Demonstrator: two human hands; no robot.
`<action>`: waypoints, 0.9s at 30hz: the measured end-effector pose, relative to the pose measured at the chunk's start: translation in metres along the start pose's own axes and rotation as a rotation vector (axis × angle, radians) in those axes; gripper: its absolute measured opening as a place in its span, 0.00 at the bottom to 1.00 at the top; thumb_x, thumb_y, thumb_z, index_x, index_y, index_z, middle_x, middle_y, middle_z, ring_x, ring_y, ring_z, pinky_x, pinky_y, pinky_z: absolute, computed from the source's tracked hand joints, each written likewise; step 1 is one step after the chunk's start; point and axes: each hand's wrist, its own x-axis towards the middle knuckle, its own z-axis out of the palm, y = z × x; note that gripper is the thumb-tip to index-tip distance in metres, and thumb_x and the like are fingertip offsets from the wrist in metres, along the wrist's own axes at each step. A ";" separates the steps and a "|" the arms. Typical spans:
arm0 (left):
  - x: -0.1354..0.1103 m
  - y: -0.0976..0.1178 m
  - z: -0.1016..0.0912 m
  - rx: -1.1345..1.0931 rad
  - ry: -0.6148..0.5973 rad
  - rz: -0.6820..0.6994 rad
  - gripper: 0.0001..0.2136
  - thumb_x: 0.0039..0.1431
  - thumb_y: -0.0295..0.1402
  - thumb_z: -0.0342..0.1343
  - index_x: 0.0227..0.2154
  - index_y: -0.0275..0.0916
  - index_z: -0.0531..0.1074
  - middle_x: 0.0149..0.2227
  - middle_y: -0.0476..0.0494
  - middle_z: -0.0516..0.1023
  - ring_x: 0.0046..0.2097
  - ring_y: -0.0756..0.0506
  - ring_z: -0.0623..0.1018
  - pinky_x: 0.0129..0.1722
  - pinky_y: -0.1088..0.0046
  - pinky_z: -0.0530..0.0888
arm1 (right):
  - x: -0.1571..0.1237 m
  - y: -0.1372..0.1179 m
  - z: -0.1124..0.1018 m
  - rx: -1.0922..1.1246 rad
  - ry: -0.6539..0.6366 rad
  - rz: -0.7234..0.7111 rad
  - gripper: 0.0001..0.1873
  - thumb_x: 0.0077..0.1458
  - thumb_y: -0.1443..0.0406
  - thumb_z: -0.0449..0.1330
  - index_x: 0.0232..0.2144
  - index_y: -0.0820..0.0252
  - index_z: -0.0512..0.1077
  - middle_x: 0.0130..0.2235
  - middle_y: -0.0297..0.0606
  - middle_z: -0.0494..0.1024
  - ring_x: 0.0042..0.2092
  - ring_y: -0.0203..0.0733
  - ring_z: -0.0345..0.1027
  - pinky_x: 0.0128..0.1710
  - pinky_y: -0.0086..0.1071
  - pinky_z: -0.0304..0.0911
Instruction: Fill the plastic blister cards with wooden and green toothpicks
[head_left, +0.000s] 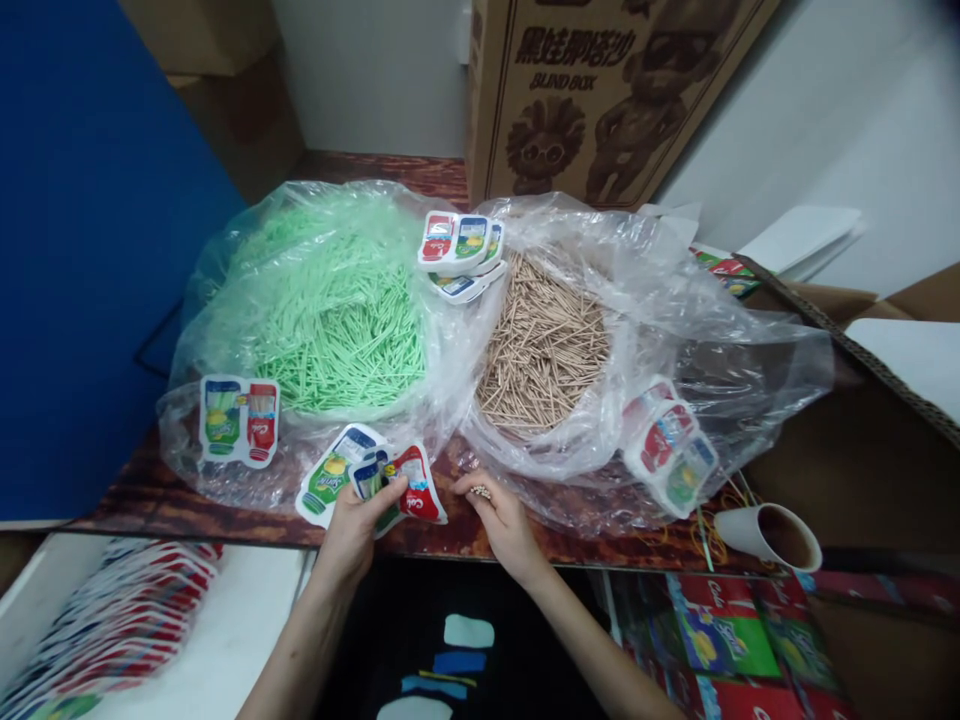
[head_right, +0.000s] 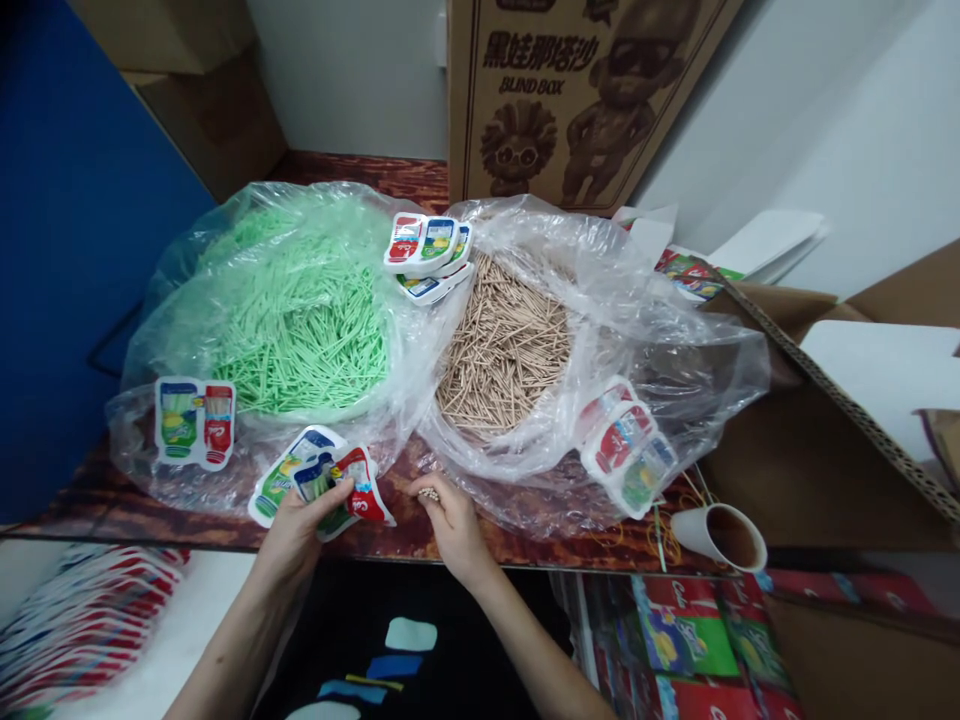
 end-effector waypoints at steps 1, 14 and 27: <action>0.000 0.000 0.000 -0.002 -0.004 0.005 0.14 0.33 0.33 0.72 0.27 0.34 0.79 0.25 0.45 0.82 0.25 0.46 0.80 0.29 0.72 0.76 | 0.000 0.000 0.000 -0.003 0.000 -0.004 0.10 0.61 0.68 0.51 0.35 0.56 0.72 0.38 0.37 0.77 0.43 0.42 0.70 0.46 0.35 0.62; 0.001 0.000 0.003 0.026 -0.014 -0.002 0.14 0.34 0.34 0.72 0.27 0.35 0.79 0.25 0.47 0.82 0.25 0.46 0.79 0.29 0.72 0.77 | -0.001 0.000 0.000 -0.012 0.008 -0.003 0.10 0.61 0.67 0.51 0.35 0.56 0.73 0.38 0.38 0.77 0.42 0.42 0.70 0.46 0.35 0.62; 0.007 0.006 0.003 0.020 -0.096 0.041 0.11 0.38 0.32 0.71 0.28 0.36 0.79 0.27 0.48 0.82 0.29 0.47 0.80 0.34 0.74 0.77 | -0.001 -0.004 0.000 -0.007 0.011 0.004 0.09 0.60 0.68 0.51 0.35 0.56 0.72 0.37 0.37 0.76 0.42 0.42 0.70 0.45 0.34 0.62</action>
